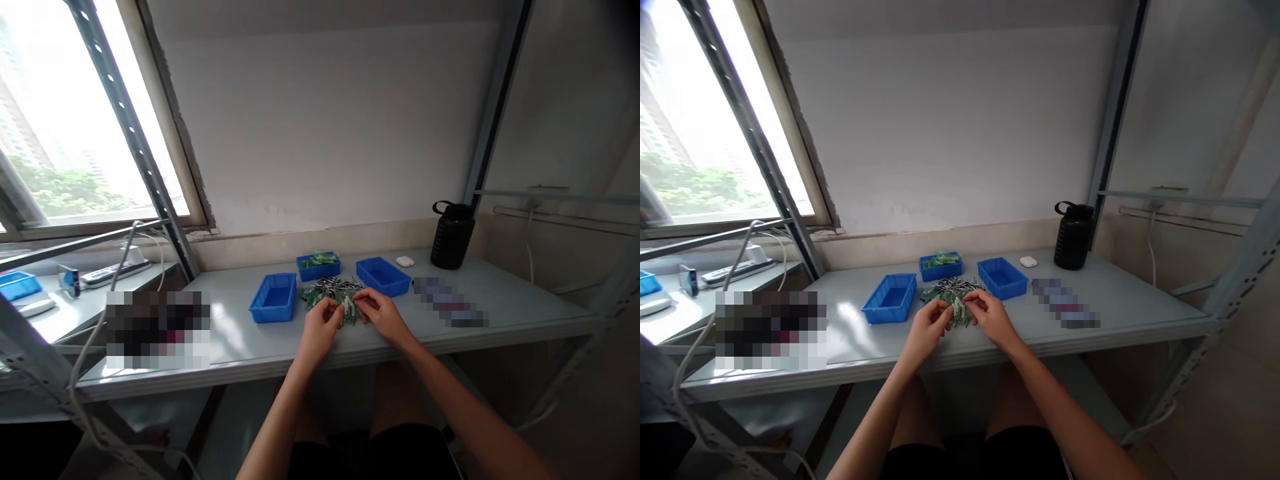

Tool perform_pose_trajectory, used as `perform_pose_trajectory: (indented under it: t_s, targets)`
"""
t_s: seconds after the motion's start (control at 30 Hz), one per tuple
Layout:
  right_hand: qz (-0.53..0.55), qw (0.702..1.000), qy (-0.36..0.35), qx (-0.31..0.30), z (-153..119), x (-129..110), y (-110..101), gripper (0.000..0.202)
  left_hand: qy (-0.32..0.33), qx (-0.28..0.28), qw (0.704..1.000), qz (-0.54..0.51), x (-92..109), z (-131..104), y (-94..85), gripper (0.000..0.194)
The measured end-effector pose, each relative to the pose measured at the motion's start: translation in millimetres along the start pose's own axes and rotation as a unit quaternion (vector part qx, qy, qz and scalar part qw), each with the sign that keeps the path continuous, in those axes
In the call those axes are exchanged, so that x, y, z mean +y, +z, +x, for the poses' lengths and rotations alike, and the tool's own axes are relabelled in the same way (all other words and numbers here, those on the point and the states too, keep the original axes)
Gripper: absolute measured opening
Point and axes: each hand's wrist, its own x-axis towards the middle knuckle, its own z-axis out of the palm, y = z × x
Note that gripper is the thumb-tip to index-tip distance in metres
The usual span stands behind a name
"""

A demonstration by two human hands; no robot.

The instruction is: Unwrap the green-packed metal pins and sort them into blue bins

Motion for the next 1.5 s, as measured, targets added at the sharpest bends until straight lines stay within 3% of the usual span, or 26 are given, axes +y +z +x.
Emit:
perform_pose_trajectory:
  t_s: [0.13,0.33,0.43,0.6,1.03,1.5]
  targets:
    - [0.026,0.995,0.054,-0.085,-4.6,5.6,1.8,0.018,-0.061,-0.078,0.994,-0.054,-3.1,-9.5,-1.2,0.027]
    - [0.012,0.988,0.058,-0.144,8.8,13.1,-0.1,0.017,-0.043,-0.096,0.994,-0.017,-13.1,1.8,-5.8,0.026]
    - [-0.007,0.989,0.045,-0.137,9.3,15.8,0.0,0.014,-0.046,-0.104,0.993,-0.005,-13.0,3.8,-7.6,0.025]
    - [0.002,0.991,0.032,-0.131,5.9,17.6,1.0,0.014,-0.027,-0.073,0.997,0.01,-5.5,0.0,-9.4,0.024]
    - [-0.002,0.989,0.044,-0.143,2.5,8.8,-3.4,0.017,-0.039,-0.098,0.993,-0.046,-4.7,-2.1,-12.5,0.023]
    - [0.014,0.991,0.033,-0.129,0.9,9.5,-2.7,0.017,-0.071,-0.075,0.987,-0.126,-12.1,-1.3,-10.4,0.026]
